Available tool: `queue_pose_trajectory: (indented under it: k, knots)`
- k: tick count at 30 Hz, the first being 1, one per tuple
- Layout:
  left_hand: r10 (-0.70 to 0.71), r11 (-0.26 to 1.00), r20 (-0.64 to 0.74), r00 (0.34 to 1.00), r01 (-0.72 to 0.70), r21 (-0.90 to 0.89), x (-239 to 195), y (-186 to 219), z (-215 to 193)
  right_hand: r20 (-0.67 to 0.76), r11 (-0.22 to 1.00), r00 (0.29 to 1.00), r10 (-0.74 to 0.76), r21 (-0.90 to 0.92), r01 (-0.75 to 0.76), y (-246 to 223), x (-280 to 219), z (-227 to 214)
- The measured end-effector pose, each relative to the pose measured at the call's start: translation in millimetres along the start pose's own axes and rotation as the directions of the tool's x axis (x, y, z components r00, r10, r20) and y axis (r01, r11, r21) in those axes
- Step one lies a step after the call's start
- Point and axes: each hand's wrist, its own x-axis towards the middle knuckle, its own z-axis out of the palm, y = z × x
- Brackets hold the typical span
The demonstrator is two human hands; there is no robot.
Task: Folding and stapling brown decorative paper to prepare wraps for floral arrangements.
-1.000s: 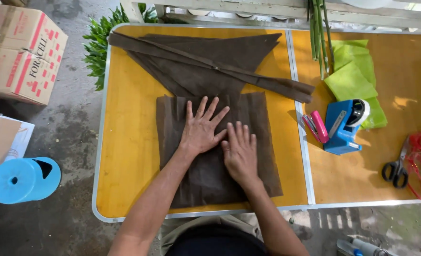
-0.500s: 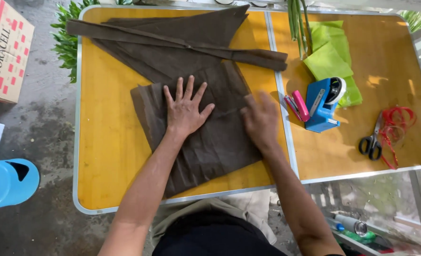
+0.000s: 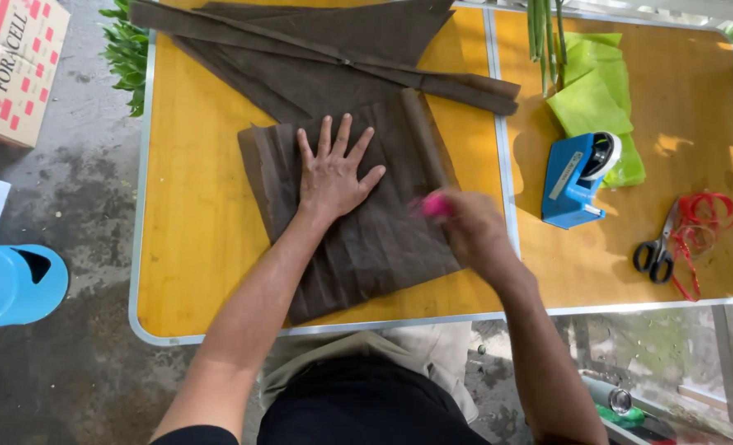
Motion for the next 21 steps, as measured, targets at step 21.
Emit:
queue_pose_trajectory:
  k: [21]
  knots:
    - [-0.034, 0.999, 0.136, 0.990, 0.030, 0.027, 1.2, 3.8, -11.4, 0.311, 0.854, 0.909, -0.278, 0.514, 0.086, -33.2, -49.1, 36.8]
